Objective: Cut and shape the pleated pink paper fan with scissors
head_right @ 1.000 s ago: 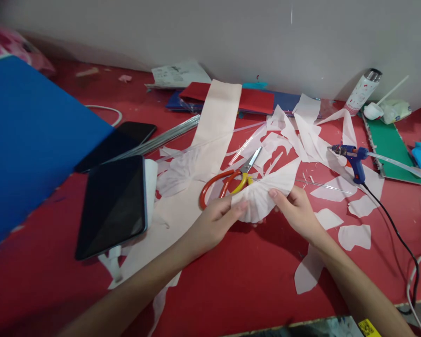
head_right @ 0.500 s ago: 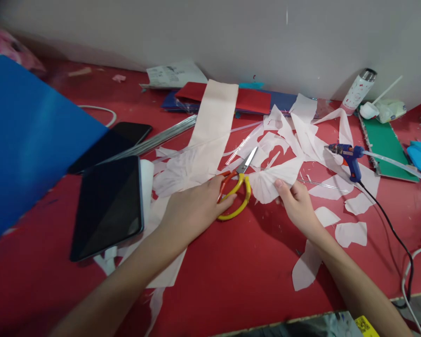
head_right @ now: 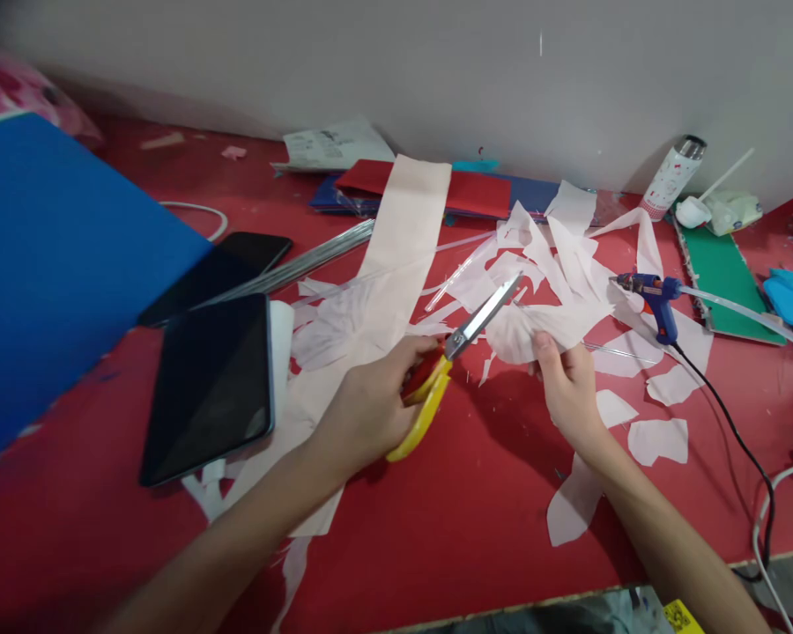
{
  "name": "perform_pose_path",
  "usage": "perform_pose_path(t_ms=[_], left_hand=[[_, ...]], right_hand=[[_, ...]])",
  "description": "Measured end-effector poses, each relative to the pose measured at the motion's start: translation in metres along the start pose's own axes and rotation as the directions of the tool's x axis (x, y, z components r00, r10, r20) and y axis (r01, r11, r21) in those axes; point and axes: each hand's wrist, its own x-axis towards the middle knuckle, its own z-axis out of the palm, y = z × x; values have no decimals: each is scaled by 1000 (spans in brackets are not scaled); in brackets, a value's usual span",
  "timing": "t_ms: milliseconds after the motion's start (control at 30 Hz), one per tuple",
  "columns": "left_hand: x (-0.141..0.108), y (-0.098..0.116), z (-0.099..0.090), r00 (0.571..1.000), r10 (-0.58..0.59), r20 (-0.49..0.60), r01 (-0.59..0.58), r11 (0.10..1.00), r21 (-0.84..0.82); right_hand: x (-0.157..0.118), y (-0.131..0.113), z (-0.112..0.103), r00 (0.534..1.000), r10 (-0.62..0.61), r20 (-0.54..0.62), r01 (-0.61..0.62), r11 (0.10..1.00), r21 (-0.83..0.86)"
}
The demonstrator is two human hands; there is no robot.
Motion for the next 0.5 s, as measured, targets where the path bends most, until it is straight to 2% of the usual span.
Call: perform_pose_path(t_ms=[133,233,500], left_hand=[[-6,4,3,995,101,-2,-100,990,97],[-6,8,2,992,122,20,-124,986,108],[-6,7,3,985,171,-18,-167,977,136]], right_hand=[[-2,-2,-1,999,-34,-21,34,999,-14],[-4,-4,-1,998,-53,-19,53,998,-36],[-7,-4,-2,994,-105,20,106,993,-50]])
